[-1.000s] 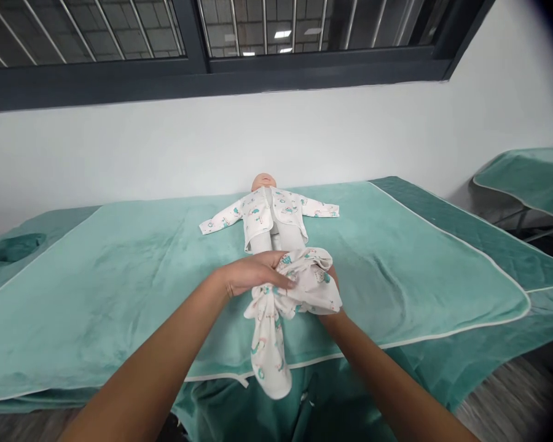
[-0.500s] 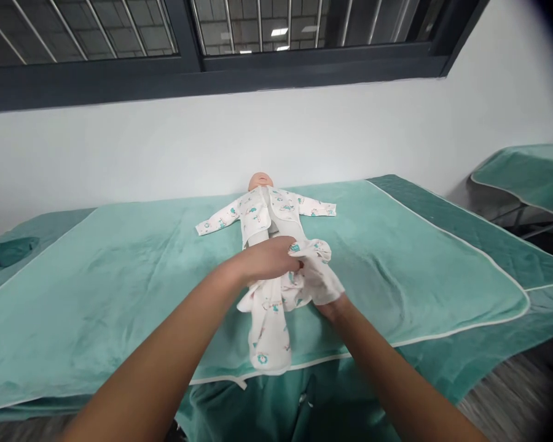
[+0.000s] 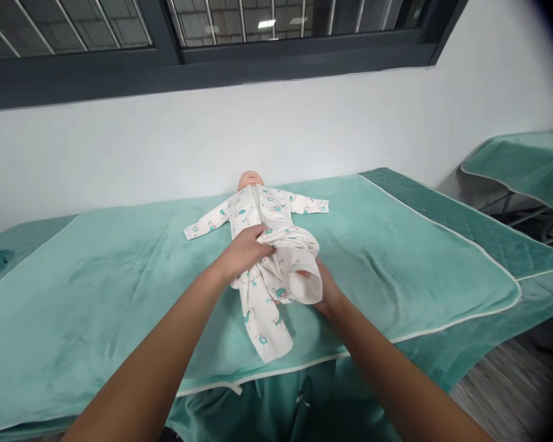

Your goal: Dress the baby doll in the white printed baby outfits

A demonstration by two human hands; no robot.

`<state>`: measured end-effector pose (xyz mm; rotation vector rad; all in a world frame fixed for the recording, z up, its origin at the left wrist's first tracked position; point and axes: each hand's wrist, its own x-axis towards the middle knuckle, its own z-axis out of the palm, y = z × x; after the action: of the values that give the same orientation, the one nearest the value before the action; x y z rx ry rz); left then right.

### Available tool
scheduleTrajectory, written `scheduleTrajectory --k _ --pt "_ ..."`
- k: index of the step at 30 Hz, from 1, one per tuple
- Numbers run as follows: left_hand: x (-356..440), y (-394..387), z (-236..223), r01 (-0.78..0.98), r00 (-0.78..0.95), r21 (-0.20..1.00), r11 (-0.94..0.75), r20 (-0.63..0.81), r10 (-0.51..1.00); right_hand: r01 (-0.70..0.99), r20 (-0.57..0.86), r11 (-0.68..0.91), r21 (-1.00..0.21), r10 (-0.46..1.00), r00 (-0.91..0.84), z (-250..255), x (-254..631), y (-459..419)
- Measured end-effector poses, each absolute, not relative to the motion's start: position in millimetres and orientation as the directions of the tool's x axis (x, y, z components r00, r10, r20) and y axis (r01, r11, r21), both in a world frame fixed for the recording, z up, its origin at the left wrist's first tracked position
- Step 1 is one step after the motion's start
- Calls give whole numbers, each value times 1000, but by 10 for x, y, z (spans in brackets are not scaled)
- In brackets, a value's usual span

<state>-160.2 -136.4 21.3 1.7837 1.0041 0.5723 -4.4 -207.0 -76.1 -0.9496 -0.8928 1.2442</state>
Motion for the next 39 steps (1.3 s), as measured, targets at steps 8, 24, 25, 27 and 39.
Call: scheduleTrajectory --k 8,24,25,27,39 --pt "-1386 -1173 16 592 249 704 -393 303 920 -263 136 275 -925 884 447 -1002 -3 -1670" --pt "-1832 -1064 -116 -134 331 987 91 -42 943 104 311 314 -944 949 -46 -606 415 -1308" --pt "-1804 -1072 -126 -154 285 986 60 -14 958 160 325 339 -927 940 -107 -471 406 -1287" --pt "-1711 -1074 -135 -169 196 985 -13 47 979 228 290 355 -906 917 -275 -210 333 -1201" --pt "-1597 -994 -367 77 69 991 -112 106 992 -420 89 -84 -904 922 -377 -457 96 -729"
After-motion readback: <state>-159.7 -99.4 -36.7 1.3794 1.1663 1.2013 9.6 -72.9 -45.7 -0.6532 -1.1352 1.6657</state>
